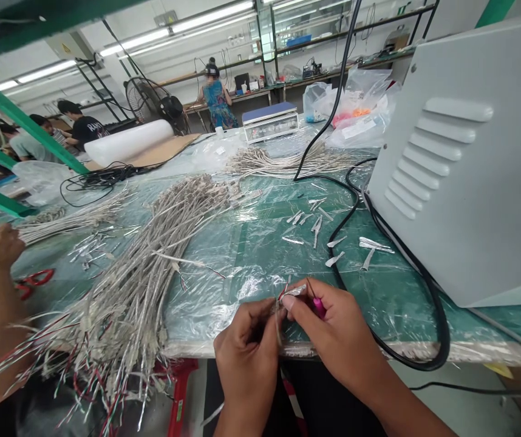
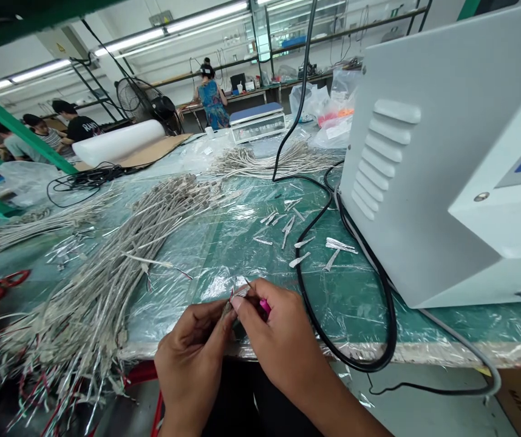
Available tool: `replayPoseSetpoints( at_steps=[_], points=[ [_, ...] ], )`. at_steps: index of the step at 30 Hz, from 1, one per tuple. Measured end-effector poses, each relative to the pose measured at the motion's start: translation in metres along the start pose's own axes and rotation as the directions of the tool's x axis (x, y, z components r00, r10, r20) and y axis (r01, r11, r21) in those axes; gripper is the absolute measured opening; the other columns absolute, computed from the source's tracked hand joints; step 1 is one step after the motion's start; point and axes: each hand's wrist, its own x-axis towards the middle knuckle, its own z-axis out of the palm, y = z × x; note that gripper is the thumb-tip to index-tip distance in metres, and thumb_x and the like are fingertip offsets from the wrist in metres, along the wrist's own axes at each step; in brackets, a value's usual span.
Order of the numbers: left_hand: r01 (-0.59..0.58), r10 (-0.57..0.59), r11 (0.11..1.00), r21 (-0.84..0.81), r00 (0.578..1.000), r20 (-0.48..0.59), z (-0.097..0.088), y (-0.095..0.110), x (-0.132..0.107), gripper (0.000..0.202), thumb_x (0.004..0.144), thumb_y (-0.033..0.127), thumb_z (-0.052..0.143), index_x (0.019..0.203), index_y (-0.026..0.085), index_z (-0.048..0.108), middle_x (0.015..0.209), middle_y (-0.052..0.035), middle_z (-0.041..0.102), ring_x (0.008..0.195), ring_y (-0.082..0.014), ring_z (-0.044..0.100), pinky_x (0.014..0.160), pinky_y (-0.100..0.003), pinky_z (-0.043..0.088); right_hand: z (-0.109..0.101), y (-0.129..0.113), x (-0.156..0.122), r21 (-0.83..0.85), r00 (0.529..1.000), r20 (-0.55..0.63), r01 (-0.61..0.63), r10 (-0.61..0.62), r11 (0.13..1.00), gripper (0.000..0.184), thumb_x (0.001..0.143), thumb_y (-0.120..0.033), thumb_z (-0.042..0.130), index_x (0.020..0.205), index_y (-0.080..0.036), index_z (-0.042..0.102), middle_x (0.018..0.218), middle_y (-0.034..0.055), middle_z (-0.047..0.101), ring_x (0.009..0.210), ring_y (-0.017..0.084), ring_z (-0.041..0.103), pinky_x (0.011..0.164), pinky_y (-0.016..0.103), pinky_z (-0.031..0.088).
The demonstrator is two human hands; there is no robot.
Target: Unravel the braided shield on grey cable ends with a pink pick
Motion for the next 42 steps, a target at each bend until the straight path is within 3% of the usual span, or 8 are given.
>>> replayPoseSetpoints(
  at_steps=[4,12,19,28,37,42],
  points=[
    [0.158,-0.153,0.98,-0.125,0.987,0.045,0.0,0.011,0.003,0.01,0.076,0.025,0.076,0.082,0.018,0.072,0.06,0.0017,0.07,0.046,-0.0103,0.059,0.046,-0.018,0.047,0.0,-0.001,0.0,0.006,1.0,0.01,-0.002,0.002,1.0,0.016,0.092,-0.026,0.055,0.081,-0.02,0.064,0.075,-0.0017,0.066,0.07,0.013,0.061,0.067,0.022,0.046],
    [0.236,-0.211,0.959,-0.157,0.965,0.158,-0.005,0.015,0.008,0.012,0.079,0.027,0.072,0.08,0.015,0.069,0.052,0.0013,0.066,0.047,-0.0116,0.057,0.048,-0.019,0.044,0.001,-0.004,0.0,-0.046,0.999,0.023,-0.027,0.028,0.999,0.019,0.093,-0.029,0.052,0.08,-0.019,0.063,0.071,-0.002,0.064,0.064,0.012,0.056,0.061,0.022,0.043],
    [0.252,-0.221,0.95,-0.181,0.959,0.176,-0.006,0.018,0.008,0.014,0.083,0.028,0.068,0.088,0.015,0.069,0.052,0.001,0.066,0.048,-0.0128,0.057,0.051,-0.021,0.044,0.001,-0.004,0.0,-0.03,1.0,0.016,-0.004,0.005,1.0,0.019,0.094,-0.027,0.052,0.081,-0.019,0.063,0.069,-0.002,0.062,0.063,0.012,0.055,0.061,0.022,0.042],
    [0.217,-0.152,0.94,-0.265,0.958,0.244,-0.01,0.012,0.011,0.018,0.09,0.029,0.06,0.095,0.014,0.07,0.07,-0.0033,0.074,0.051,-0.0109,0.06,0.055,-0.022,0.047,0.001,-0.004,0.0,-0.026,1.0,-0.01,-0.021,0.02,0.999,0.019,0.093,-0.028,0.051,0.082,-0.019,0.063,0.073,-0.0006,0.065,0.066,0.013,0.057,0.062,0.022,0.044],
    [0.221,-0.158,0.949,-0.225,0.951,0.267,-0.013,0.01,0.012,0.019,0.088,0.031,0.061,0.095,0.014,0.069,0.064,-0.0019,0.07,0.052,-0.0132,0.06,0.058,-0.025,0.045,0.003,-0.004,0.0,-0.064,0.999,-0.017,-0.036,0.035,0.997,0.018,0.091,-0.03,0.054,0.08,-0.018,0.063,0.071,0.0,0.063,0.064,0.014,0.055,0.058,0.024,0.041],
    [0.234,-0.183,0.945,-0.229,0.957,0.226,-0.01,0.013,0.011,0.016,0.087,0.029,0.063,0.093,0.015,0.069,0.054,0.0013,0.065,0.051,-0.0136,0.058,0.059,-0.025,0.044,0.003,-0.003,-0.003,-0.031,0.999,-0.028,-0.016,0.016,0.999,0.026,0.089,-0.031,0.057,0.067,-0.018,0.053,0.059,-0.0046,0.05,0.055,0.01,0.044,0.052,0.022,0.036]
  ],
)
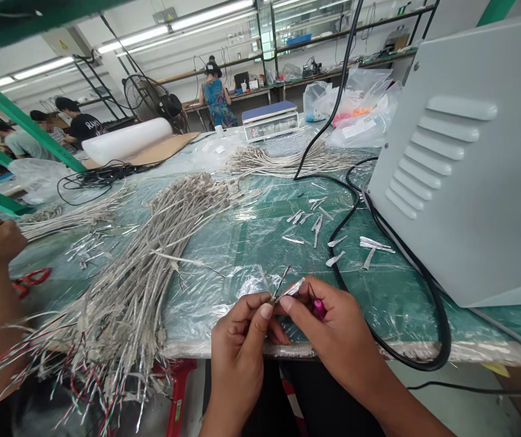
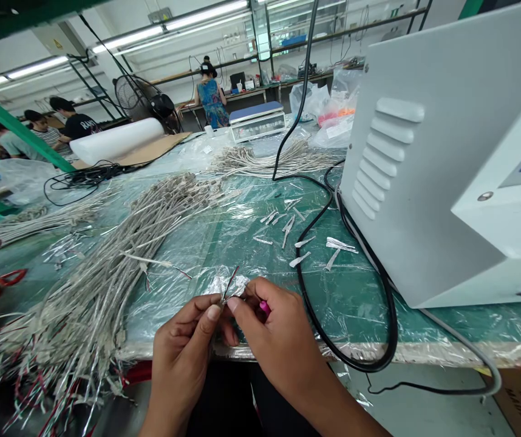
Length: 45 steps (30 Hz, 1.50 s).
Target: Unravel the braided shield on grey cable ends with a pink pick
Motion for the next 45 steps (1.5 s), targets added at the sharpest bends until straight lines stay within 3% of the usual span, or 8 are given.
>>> replayPoseSetpoints(
  at_steps=[3,7,14,19,25,32,40,45],
  points=[
    [-0.008,0.008,1.0,-0.03,1.0,-0.015,0.004,0.002,-0.001,0.015,0.086,0.028,0.064,0.092,0.015,0.069,0.063,-0.0008,0.069,0.05,-0.0134,0.059,0.057,-0.026,0.046,-0.002,0.003,0.001,0.12,0.999,-0.048,0.002,0.003,0.993,0.031,0.093,-0.038,0.054,0.069,-0.018,0.056,0.06,-0.0041,0.051,0.054,0.009,0.043,0.052,0.021,0.037],
    [-0.017,0.016,0.999,-0.042,1.0,-0.026,0.005,0.003,-0.001,0.014,0.087,0.026,0.062,0.092,0.014,0.068,0.078,-0.0061,0.075,0.05,-0.0127,0.06,0.055,-0.026,0.047,-0.004,0.006,0.002,0.265,0.988,-0.143,-0.015,0.055,0.964,0.039,0.098,-0.047,0.042,0.093,-0.017,0.067,0.066,-0.0016,0.058,0.052,0.009,0.044,0.05,0.022,0.038],
    [-0.025,0.025,1.0,0.0,0.998,0.066,-0.004,-0.004,0.002,0.013,0.087,0.026,0.064,0.094,0.016,0.068,0.077,-0.0041,0.075,0.053,-0.0122,0.063,0.057,-0.024,0.05,0.003,0.005,-0.001,0.017,0.991,-0.13,0.04,-0.038,0.999,0.013,0.089,-0.027,0.059,0.093,-0.02,0.069,0.082,0.0013,0.071,0.071,0.014,0.066,0.066,0.024,0.05],
    [-0.064,0.064,0.994,0.089,0.998,0.006,-0.002,-0.006,-0.001,0.013,0.087,0.028,0.064,0.091,0.017,0.069,0.056,0.0016,0.066,0.05,-0.0127,0.06,0.054,-0.023,0.046,0.005,0.004,0.0,-0.085,0.995,-0.076,0.06,-0.066,0.995,0.011,0.087,-0.022,0.058,0.089,-0.02,0.069,0.073,-0.0007,0.07,0.061,0.012,0.062,0.058,0.022,0.048],
    [-0.036,0.034,0.993,0.114,0.999,0.018,0.0,-0.007,-0.002,0.014,0.084,0.03,0.067,0.085,0.016,0.066,0.049,0.0038,0.059,0.043,-0.01,0.052,0.048,-0.021,0.041,0.001,0.001,0.003,-0.022,1.0,-0.018,0.008,-0.009,1.0,0.011,0.086,-0.022,0.058,0.084,-0.019,0.068,0.069,-0.0018,0.068,0.057,0.01,0.057,0.054,0.019,0.045],
    [-0.01,0.009,1.0,0.008,0.998,0.061,-0.004,-0.01,-0.002,0.016,0.087,0.028,0.066,0.088,0.02,0.052,0.048,0.0082,0.056,0.04,-0.0066,0.045,0.044,-0.017,0.036,-0.001,-0.001,0.005,0.034,0.998,0.02,-0.062,0.061,0.997,0.01,0.085,-0.022,0.058,0.081,-0.018,0.066,0.067,-0.0036,0.061,0.057,0.009,0.051,0.054,0.019,0.042],
    [-0.005,0.005,0.999,-0.034,1.0,-0.001,0.001,-0.006,-0.002,0.015,0.086,0.029,0.066,0.083,0.018,0.055,0.046,0.0071,0.054,0.041,-0.0058,0.043,0.044,-0.015,0.034,-0.002,-0.002,0.005,0.061,0.994,0.095,-0.052,0.046,0.997,0.011,0.087,-0.018,0.054,0.077,-0.019,0.059,0.064,-0.0054,0.055,0.06,0.009,0.049,0.058,0.019,0.042],
    [-0.005,0.005,1.0,-0.007,1.0,0.031,-0.001,-0.008,-0.002,0.017,0.086,0.03,0.066,0.084,0.018,0.054,0.047,0.0071,0.054,0.041,-0.0065,0.044,0.045,-0.016,0.035,-0.002,0.001,0.004,0.036,0.994,0.098,-0.059,0.055,0.998,0.008,0.087,-0.019,0.055,0.08,-0.019,0.06,0.066,-0.0055,0.056,0.059,0.008,0.049,0.056,0.018,0.041]
  ],
)
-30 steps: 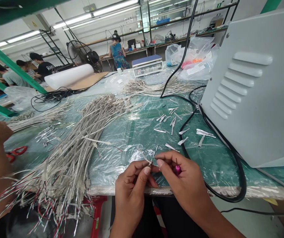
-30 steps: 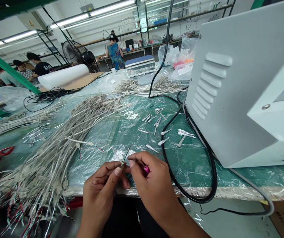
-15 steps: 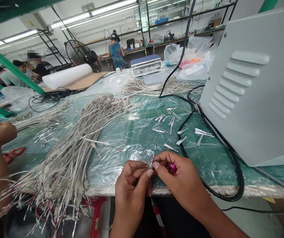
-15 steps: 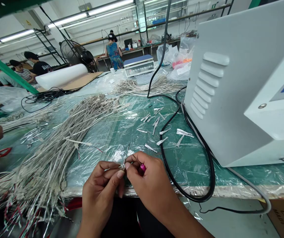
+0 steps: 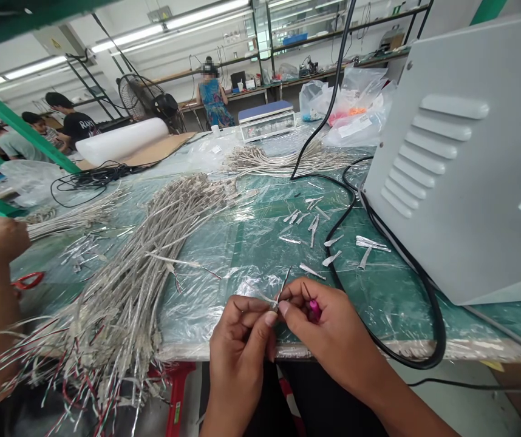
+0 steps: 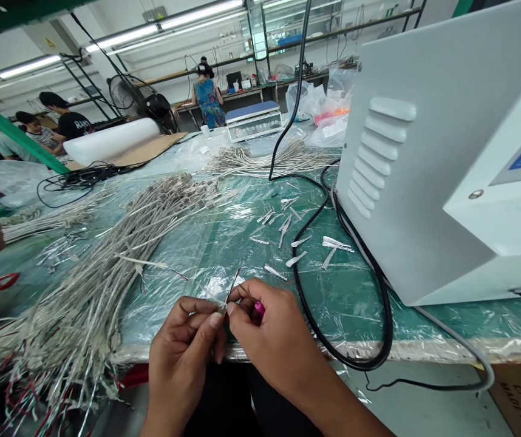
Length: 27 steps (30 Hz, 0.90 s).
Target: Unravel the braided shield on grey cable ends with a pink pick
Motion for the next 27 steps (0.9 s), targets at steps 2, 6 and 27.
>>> replayPoseSetpoints(
  at_steps=[2,6,27],
  points=[
    [-0.007,0.007,1.0,0.013,1.0,0.005,-0.001,-0.001,0.0,0.017,0.087,0.03,0.065,0.083,0.019,0.054,0.048,0.0074,0.054,0.042,-0.0066,0.044,0.045,-0.017,0.036,0.001,0.001,0.001,-0.01,1.0,-0.012,-0.004,0.004,1.0,0.009,0.085,-0.019,0.056,0.078,-0.019,0.06,0.064,-0.0055,0.055,0.057,0.008,0.049,0.055,0.018,0.04],
    [-0.026,0.026,0.997,0.069,1.0,0.001,-0.002,-0.002,0.0,0.015,0.086,0.029,0.066,0.085,0.019,0.055,0.051,0.0075,0.055,0.043,-0.0069,0.045,0.044,-0.016,0.037,0.002,0.0,0.003,-0.029,0.999,-0.041,-0.002,0.001,1.0,0.009,0.082,-0.018,0.056,0.074,-0.019,0.059,0.061,-0.0054,0.054,0.055,0.008,0.048,0.053,0.018,0.039],
    [-0.026,0.011,0.992,0.123,0.992,0.124,-0.011,-0.001,0.002,0.014,0.09,0.031,0.063,0.093,0.018,0.066,0.057,0.005,0.057,0.049,-0.0063,0.046,0.048,-0.016,0.037,0.005,0.0,-0.001,-0.127,0.988,-0.119,0.085,-0.1,0.988,0.007,0.079,-0.016,0.055,0.073,-0.019,0.057,0.057,-0.0061,0.051,0.05,0.008,0.044,0.048,0.018,0.037]
  ],
)
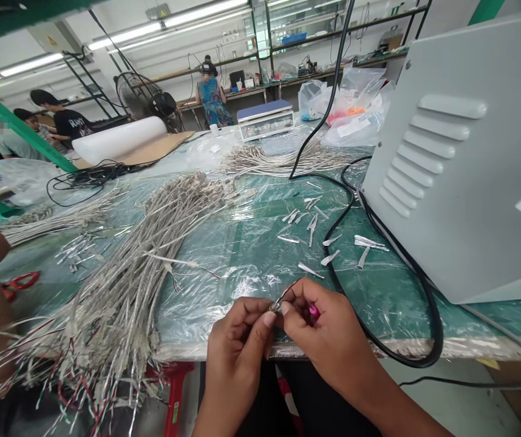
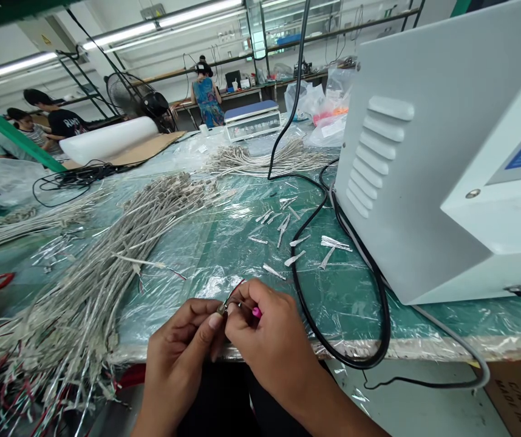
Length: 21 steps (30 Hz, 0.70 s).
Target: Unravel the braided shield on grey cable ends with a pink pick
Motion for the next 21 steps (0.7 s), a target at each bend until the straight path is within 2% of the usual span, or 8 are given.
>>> replayPoseSetpoints(
  at_steps=[9,15,21],
  points=[
    [-0.002,0.001,1.0,-0.03,0.999,-0.034,0.0028,-0.001,0.0021,0.012,0.087,0.029,0.067,0.089,0.017,0.065,0.056,0.0047,0.059,0.046,-0.0058,0.046,0.045,-0.015,0.037,0.0,-0.0001,-0.0011,-0.004,0.999,-0.015,-0.034,0.034,0.999,0.008,0.082,-0.022,0.056,0.083,-0.018,0.063,0.059,-0.0042,0.056,0.051,0.009,0.047,0.048,0.019,0.041],
    [-0.002,0.002,1.0,-0.004,0.998,-0.059,0.0043,-0.0002,0.0022,0.012,0.085,0.028,0.068,0.088,0.017,0.065,0.058,0.0041,0.061,0.046,-0.0056,0.047,0.044,-0.015,0.037,0.0008,0.0007,0.0,-0.015,0.999,-0.05,-0.006,0.005,1.0,0.008,0.079,-0.019,0.057,0.073,-0.018,0.062,0.056,-0.0047,0.057,0.048,0.007,0.048,0.047,0.017,0.039],
    [0.005,-0.006,1.0,-0.025,0.999,-0.05,0.0041,-0.001,-0.0003,0.011,0.086,0.027,0.068,0.087,0.017,0.065,0.059,0.0036,0.061,0.047,-0.0068,0.048,0.045,-0.017,0.038,0.0022,0.0038,-0.0011,-0.076,0.996,-0.072,0.04,-0.045,0.996,0.008,0.079,-0.017,0.056,0.072,-0.018,0.06,0.056,-0.0045,0.058,0.047,0.008,0.05,0.046,0.018,0.04]
  ],
)
